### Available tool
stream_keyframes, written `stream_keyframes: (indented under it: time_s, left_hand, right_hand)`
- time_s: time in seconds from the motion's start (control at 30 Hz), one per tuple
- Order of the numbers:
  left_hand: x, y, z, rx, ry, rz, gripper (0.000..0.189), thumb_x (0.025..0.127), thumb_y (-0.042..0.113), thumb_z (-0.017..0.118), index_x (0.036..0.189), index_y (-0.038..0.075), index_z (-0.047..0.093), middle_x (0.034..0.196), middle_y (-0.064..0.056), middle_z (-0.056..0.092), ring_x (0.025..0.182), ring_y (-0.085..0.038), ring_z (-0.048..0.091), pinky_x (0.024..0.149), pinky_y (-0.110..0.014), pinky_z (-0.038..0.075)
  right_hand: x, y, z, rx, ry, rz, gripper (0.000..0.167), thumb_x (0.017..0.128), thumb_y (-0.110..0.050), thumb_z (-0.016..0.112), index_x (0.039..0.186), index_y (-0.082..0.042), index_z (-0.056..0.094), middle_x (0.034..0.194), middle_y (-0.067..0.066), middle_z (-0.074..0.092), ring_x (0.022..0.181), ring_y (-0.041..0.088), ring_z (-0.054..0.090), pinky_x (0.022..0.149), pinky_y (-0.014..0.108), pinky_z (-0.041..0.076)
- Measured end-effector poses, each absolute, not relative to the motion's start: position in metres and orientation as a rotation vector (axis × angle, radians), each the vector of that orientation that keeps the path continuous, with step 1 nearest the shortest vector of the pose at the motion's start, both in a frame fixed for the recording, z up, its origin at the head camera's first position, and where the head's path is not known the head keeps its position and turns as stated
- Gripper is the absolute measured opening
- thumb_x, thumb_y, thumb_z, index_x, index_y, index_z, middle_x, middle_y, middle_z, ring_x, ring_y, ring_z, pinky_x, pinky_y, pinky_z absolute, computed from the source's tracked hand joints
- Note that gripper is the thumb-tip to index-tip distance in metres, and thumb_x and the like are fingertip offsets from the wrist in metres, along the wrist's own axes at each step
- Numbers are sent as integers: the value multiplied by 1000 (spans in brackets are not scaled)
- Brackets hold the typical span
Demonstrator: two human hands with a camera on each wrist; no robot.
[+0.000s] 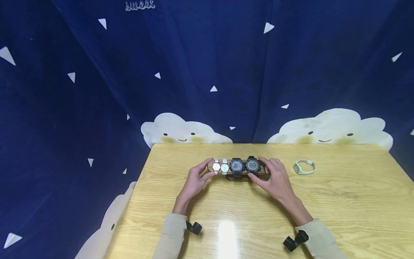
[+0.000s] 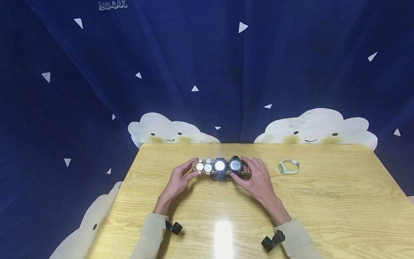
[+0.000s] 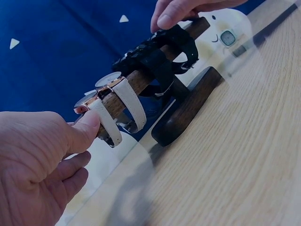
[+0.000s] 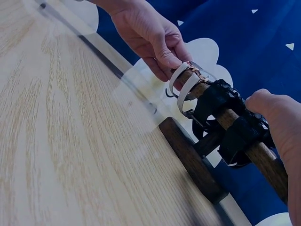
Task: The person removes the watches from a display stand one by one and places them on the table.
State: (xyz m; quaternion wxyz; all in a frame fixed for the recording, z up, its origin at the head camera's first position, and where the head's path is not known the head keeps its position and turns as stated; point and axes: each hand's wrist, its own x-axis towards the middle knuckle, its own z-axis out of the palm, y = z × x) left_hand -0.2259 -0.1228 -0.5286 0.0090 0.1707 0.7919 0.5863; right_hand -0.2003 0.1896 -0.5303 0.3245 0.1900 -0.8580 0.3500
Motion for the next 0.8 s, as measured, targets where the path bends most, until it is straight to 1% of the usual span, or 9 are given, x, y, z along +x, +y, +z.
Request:
stream_keyframes:
  time_s: [0.1, 0.23, 0.43, 0.63, 0.8]
  left_hand:
    - [-226, -123, -528, 541, 2477, 1826, 58, 96, 3, 71, 151, 3, 53, 154, -19, 52, 145, -37, 46, 119, -48, 39]
    - [-227, -123, -529, 544, 2505, 1786, 58, 97, 5, 71, 152, 5, 53, 154, -17, 52, 145, -33, 47, 119, -43, 40]
    - [-228, -124, -530, 560, 2514, 1772, 58, 97, 4, 71, 152, 3, 52, 154, -17, 52, 145, -34, 46, 118, -41, 41]
    - [-228, -124, -530, 548, 2509, 1773, 58, 97, 6, 71, 152, 5, 52, 154, -16, 52, 146, -34, 46, 118, -41, 41]
    - [-227, -124, -530, 549, 2512, 1779, 58, 97, 8, 71, 152, 6, 53, 154, -16, 52, 146, -36, 46, 119, -45, 40]
  right_hand:
    - [-200, 190, -531, 492, -2255, 915, 67, 70, -31, 93, 123, 4, 70, 76, 6, 52, 80, 18, 43, 74, 34, 35]
    - [-201, 190, -532, 490, -2266, 906, 66, 71, -31, 93, 122, 4, 70, 76, 7, 53, 80, 20, 44, 74, 37, 37]
    - [-200, 189, -533, 481, -2286, 897, 65, 71, -32, 93, 120, 4, 70, 76, 6, 52, 79, 19, 43, 76, 37, 36]
    - [-200, 185, -534, 469, -2267, 881, 66, 70, -33, 94, 119, 4, 71, 74, 5, 51, 76, 18, 41, 72, 33, 32]
    - [-200, 182, -535, 453, -2245, 876, 66, 68, -31, 95, 118, 5, 72, 72, 5, 52, 75, 19, 41, 71, 33, 31]
